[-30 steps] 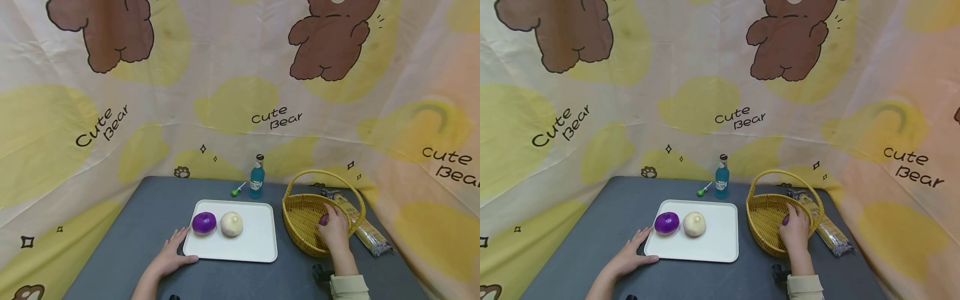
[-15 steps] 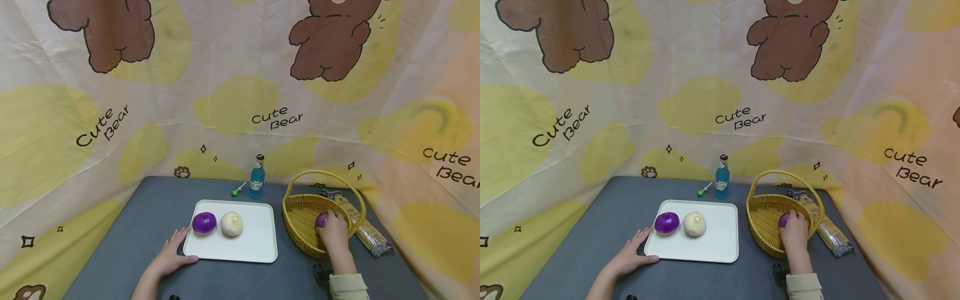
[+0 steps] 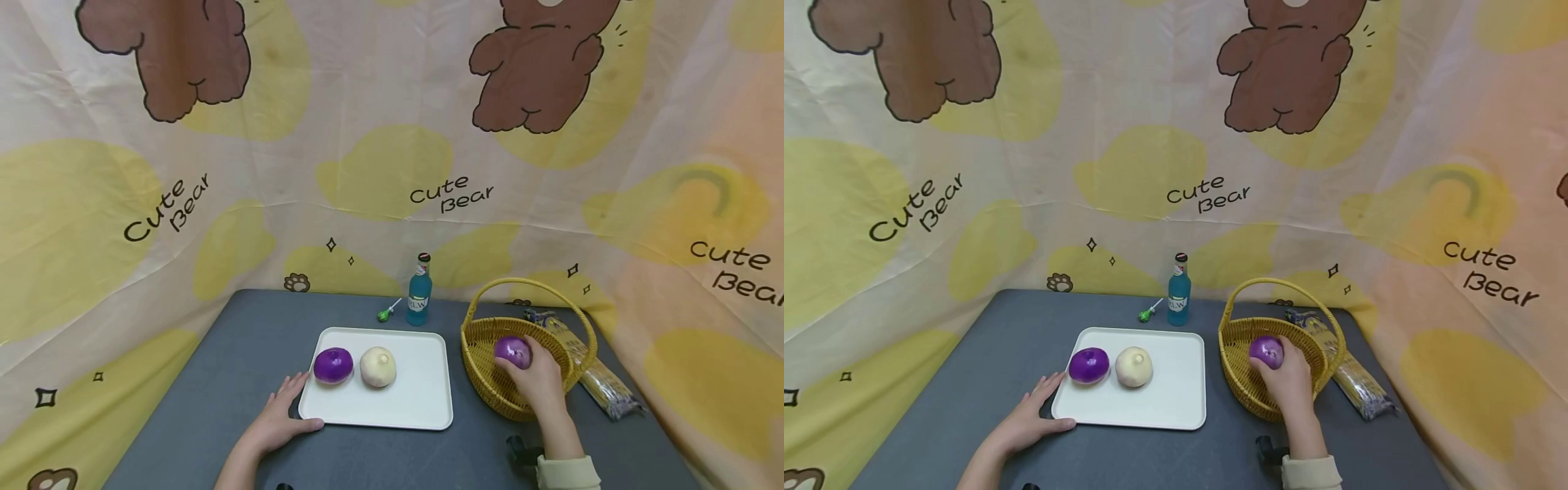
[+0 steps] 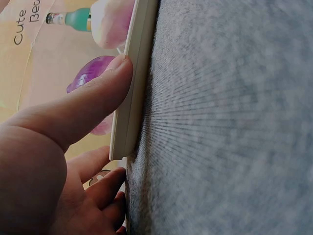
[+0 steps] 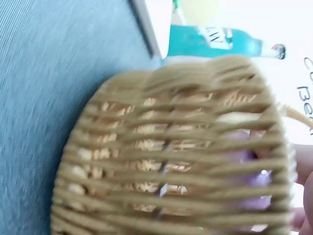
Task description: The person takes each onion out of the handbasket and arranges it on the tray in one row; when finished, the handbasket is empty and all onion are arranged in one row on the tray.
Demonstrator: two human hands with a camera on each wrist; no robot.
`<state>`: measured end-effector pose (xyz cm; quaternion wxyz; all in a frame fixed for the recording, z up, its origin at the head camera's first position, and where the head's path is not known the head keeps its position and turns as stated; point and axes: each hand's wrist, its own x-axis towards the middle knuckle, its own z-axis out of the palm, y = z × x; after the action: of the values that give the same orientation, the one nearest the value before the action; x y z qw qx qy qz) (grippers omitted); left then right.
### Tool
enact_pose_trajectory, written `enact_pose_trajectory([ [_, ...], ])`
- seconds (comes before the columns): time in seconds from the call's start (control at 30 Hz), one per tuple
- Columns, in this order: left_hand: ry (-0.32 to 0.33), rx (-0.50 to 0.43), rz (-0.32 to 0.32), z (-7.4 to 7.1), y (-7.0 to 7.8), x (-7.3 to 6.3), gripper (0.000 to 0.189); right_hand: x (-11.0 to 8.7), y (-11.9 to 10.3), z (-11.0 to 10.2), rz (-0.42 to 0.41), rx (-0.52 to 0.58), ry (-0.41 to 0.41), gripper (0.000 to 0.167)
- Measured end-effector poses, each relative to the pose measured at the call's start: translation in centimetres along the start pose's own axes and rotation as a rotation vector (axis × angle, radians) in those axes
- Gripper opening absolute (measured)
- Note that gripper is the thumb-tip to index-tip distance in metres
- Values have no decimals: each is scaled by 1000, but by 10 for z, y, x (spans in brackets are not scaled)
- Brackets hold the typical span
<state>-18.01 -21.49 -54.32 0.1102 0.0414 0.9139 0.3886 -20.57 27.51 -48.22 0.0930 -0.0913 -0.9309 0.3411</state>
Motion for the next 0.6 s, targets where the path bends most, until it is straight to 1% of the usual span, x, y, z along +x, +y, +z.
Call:
enact_pose_trajectory([
  [0.13, -1, 0, 2, 0, 0, 1, 109, -4, -7, -1, -18, 29, 7, 91],
  [0.3, 0, -7, 1, 1, -2, 1, 109, -9, -19, -2, -45, 67, 29, 89],
  [0.6, 1, 4, -5, 2, -2, 2, 109, -14, -38, 3, -52, 158, 13, 91],
])
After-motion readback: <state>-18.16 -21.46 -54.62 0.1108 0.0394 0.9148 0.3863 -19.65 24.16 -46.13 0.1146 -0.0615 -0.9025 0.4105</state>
